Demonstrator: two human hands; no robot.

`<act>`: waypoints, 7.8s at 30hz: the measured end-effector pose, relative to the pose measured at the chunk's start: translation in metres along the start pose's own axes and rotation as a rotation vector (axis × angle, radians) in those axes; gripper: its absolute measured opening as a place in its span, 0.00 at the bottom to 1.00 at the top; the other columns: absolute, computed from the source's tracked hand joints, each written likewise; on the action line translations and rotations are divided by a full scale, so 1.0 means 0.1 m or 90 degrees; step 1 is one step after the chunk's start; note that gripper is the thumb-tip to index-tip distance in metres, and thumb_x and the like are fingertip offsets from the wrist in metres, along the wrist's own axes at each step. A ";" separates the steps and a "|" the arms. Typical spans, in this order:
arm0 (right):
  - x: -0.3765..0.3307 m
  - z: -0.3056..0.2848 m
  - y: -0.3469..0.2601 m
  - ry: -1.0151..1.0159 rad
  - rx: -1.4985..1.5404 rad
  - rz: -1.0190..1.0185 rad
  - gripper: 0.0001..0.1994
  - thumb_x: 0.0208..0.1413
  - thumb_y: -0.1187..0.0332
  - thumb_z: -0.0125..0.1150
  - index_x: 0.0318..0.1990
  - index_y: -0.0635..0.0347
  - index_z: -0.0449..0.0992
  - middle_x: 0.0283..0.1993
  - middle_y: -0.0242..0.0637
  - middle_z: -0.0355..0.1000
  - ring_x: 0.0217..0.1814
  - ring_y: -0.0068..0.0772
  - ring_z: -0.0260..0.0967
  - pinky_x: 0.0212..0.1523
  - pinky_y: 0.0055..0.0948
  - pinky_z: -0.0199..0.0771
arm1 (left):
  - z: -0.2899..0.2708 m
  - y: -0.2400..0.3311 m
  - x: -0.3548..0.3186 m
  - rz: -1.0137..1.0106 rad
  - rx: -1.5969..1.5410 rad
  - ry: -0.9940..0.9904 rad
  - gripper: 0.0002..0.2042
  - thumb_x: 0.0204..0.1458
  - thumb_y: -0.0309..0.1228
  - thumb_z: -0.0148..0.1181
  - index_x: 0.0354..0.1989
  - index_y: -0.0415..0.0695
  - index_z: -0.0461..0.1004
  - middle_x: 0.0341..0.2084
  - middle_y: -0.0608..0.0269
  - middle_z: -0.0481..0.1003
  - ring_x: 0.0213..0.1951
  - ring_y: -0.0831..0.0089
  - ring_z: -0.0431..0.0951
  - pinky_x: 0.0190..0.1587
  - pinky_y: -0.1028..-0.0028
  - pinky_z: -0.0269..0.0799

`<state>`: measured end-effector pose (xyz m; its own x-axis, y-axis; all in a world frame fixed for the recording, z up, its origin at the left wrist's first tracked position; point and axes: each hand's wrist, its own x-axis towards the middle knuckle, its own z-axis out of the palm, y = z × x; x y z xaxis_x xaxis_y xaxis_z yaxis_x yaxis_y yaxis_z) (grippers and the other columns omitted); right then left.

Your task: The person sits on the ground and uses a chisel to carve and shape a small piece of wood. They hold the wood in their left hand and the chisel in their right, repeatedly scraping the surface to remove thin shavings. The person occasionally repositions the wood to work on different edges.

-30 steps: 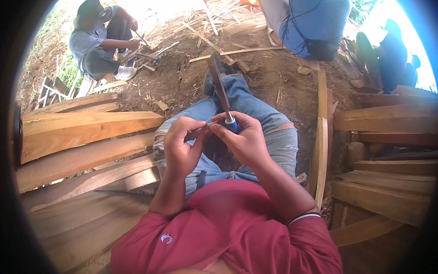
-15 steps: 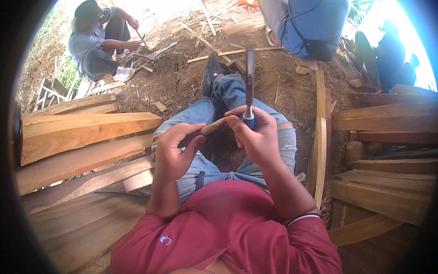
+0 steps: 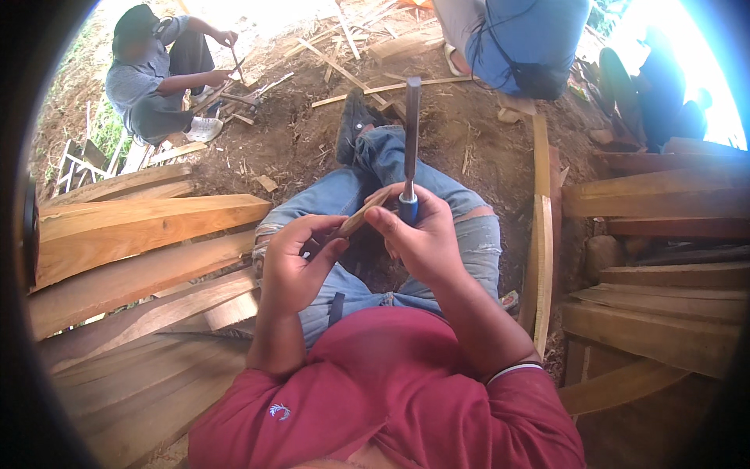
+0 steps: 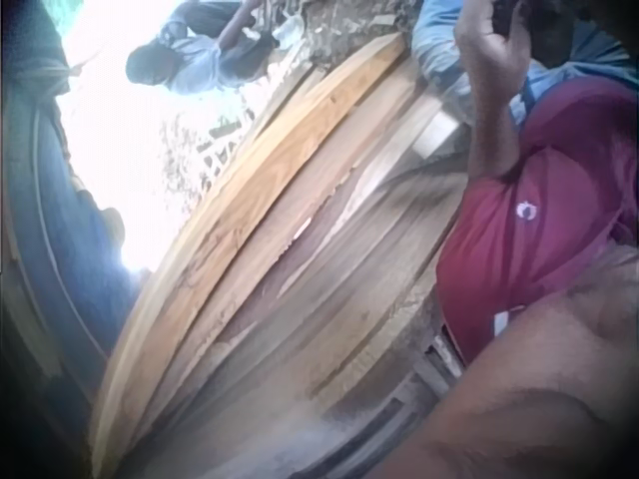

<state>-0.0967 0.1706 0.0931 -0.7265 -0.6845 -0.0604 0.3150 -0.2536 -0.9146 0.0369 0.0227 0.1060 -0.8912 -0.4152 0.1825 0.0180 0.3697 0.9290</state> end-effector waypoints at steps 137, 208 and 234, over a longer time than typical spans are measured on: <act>0.03 -1.29 2.09 -0.066 -0.898 0.359 0.23 0.60 0.68 0.47 0.63 0.56 0.70 0.37 0.62 0.76 0.42 0.63 0.76 0.44 0.56 0.74 | 2.12 -3.15 -0.06 -0.801 -0.428 -0.197 0.13 0.63 0.27 0.48 0.52 0.45 0.76 0.38 0.68 0.78 0.36 0.75 0.81 0.37 0.72 0.80; 0.00 -1.33 2.00 -0.056 -0.877 0.352 0.23 0.60 0.69 0.47 0.63 0.58 0.70 0.37 0.63 0.76 0.41 0.63 0.76 0.44 0.55 0.75 | 2.20 -3.19 -0.05 -0.799 -0.473 -0.199 0.11 0.64 0.32 0.52 0.48 0.45 0.78 0.36 0.67 0.78 0.32 0.75 0.80 0.37 0.73 0.79; 0.08 -1.44 2.14 -0.064 -0.860 0.345 0.22 0.61 0.66 0.49 0.63 0.57 0.70 0.38 0.61 0.76 0.43 0.63 0.76 0.45 0.54 0.75 | 2.16 -3.14 0.01 -0.803 -0.414 -0.217 0.12 0.63 0.28 0.49 0.49 0.44 0.78 0.37 0.66 0.80 0.34 0.75 0.80 0.38 0.75 0.78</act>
<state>-0.1233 0.2096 -0.1608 -0.6451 -0.5435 -0.5370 -0.3127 0.8291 -0.4634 -0.0670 0.0854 -0.2555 -0.5309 0.0748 -0.8442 -0.7254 -0.5551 0.4070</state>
